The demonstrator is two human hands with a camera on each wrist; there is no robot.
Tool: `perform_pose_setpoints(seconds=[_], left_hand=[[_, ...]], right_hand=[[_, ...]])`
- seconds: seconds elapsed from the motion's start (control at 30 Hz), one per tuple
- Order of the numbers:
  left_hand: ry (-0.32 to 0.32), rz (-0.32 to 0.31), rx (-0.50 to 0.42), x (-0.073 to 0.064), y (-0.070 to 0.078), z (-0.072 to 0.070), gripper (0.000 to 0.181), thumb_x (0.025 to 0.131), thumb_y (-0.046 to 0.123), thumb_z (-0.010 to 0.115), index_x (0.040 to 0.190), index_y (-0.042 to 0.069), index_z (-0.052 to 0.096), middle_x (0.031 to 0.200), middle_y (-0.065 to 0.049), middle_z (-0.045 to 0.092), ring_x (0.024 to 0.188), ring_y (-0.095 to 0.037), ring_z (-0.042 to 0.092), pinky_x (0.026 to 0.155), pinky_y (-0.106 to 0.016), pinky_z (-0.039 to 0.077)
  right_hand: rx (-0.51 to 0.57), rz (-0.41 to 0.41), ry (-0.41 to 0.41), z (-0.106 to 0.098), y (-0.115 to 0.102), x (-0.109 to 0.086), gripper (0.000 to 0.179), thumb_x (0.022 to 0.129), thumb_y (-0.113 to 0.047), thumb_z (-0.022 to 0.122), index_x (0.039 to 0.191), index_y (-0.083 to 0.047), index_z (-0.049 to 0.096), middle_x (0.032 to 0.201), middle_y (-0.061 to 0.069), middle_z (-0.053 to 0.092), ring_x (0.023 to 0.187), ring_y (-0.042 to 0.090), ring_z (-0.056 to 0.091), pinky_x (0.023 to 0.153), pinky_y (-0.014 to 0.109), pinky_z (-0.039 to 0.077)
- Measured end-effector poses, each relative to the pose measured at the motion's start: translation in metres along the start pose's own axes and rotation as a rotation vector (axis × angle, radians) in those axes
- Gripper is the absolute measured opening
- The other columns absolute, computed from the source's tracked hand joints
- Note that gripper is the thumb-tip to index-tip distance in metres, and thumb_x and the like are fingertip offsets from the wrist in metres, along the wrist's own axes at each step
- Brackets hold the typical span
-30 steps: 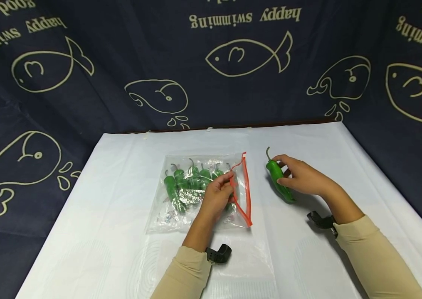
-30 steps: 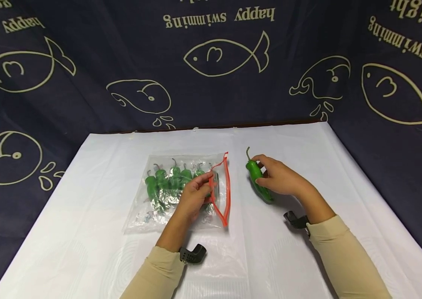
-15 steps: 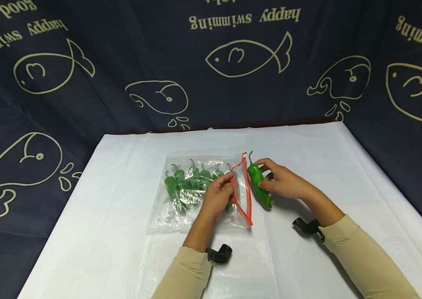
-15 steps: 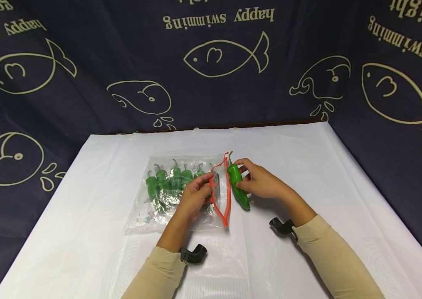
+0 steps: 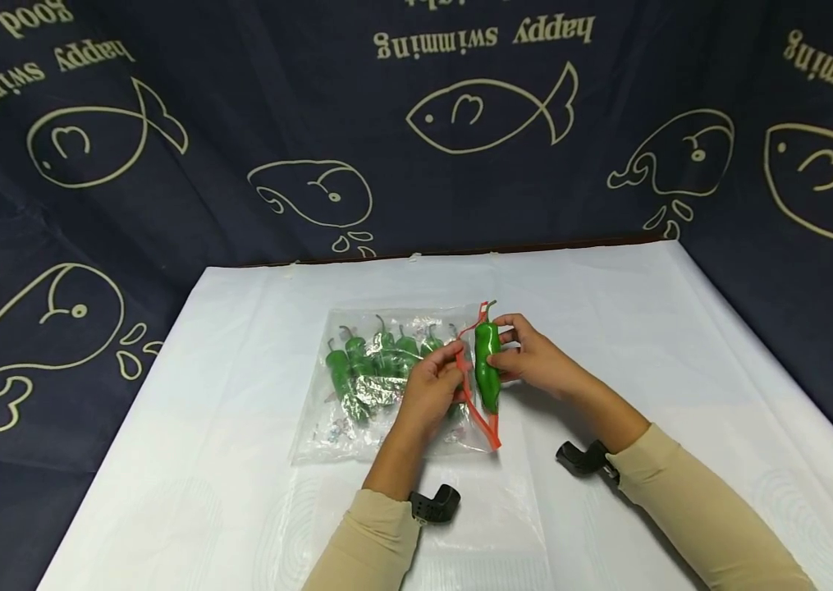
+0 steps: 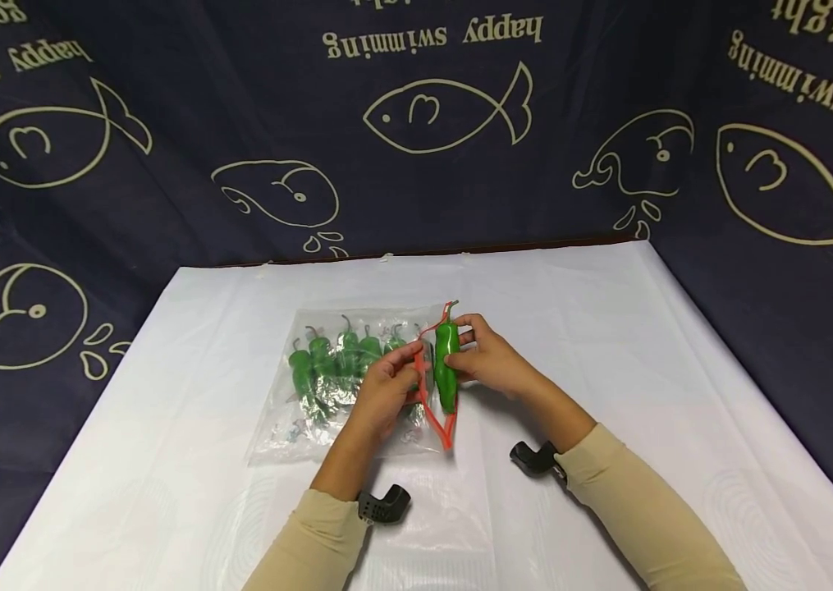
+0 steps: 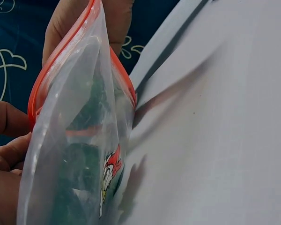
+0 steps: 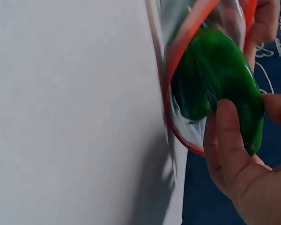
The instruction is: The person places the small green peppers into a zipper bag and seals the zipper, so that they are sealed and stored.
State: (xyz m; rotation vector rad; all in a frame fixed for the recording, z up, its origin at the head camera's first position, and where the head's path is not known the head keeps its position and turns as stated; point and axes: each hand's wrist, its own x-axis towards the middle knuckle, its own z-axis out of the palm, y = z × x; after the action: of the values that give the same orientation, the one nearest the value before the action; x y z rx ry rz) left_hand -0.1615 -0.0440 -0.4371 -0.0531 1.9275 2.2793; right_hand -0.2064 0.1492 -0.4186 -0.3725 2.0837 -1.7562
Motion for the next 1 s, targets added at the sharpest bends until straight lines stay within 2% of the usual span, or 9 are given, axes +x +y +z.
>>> perform_pose_setpoints(seconds=[0.23, 0.43, 0.53, 0.8, 1.0], left_hand=[[-0.007, 0.012, -0.011, -0.001, -0.001, 0.001, 0.049, 0.091, -0.006, 0.053, 0.140, -0.003, 0.053, 0.116, -0.024, 0.066, 0.085, -0.014, 0.064, 0.060, -0.022, 0.055], [-0.005, 0.027, -0.025, -0.002, -0.001, 0.002, 0.047, 0.092, -0.005, 0.054, 0.139, -0.001, 0.054, 0.115, -0.022, 0.067, 0.090, -0.015, 0.065, 0.062, -0.022, 0.057], [0.000, 0.029, -0.019, -0.002, -0.001, 0.001, 0.046, 0.092, -0.004, 0.055, 0.138, -0.001, 0.055, 0.114, -0.020, 0.068, 0.091, -0.015, 0.066, 0.062, -0.022, 0.057], [-0.001, 0.034, -0.022, -0.002, 0.000, 0.001, 0.047, 0.092, -0.004, 0.056, 0.138, -0.002, 0.054, 0.114, -0.020, 0.068, 0.088, -0.015, 0.065, 0.061, -0.020, 0.055], [-0.018, 0.046, -0.025, -0.005, 0.003, 0.001, 0.048, 0.090, -0.005, 0.054, 0.138, -0.002, 0.055, 0.116, -0.021, 0.066, 0.088, -0.013, 0.064, 0.061, -0.019, 0.053]], right_hand=[[-0.035, 0.037, -0.026, 0.005, 0.006, 0.000, 0.067, 0.091, -0.005, 0.066, 0.144, 0.000, 0.027, 0.124, 0.030, 0.046, 0.095, 0.029, 0.067, 0.081, 0.045, 0.058], [-0.169, 0.027, -0.022, 0.006, 0.006, -0.003, 0.063, 0.090, -0.009, 0.068, 0.143, -0.002, 0.035, 0.117, 0.024, 0.050, 0.088, 0.027, 0.063, 0.070, 0.042, 0.058], [-0.198, 0.033, -0.006, 0.007, 0.004, -0.005, 0.063, 0.090, -0.010, 0.069, 0.144, -0.003, 0.038, 0.112, 0.021, 0.049, 0.084, 0.027, 0.062, 0.068, 0.041, 0.058], [-0.140, 0.054, -0.013, 0.010, 0.001, -0.004, 0.065, 0.091, -0.005, 0.069, 0.147, 0.001, 0.037, 0.111, 0.024, 0.048, 0.089, 0.026, 0.066, 0.075, 0.042, 0.060], [-0.016, 0.091, -0.040, 0.014, 0.002, 0.000, 0.062, 0.093, -0.003, 0.063, 0.147, 0.005, 0.034, 0.118, 0.026, 0.047, 0.088, 0.025, 0.067, 0.078, 0.039, 0.059]])
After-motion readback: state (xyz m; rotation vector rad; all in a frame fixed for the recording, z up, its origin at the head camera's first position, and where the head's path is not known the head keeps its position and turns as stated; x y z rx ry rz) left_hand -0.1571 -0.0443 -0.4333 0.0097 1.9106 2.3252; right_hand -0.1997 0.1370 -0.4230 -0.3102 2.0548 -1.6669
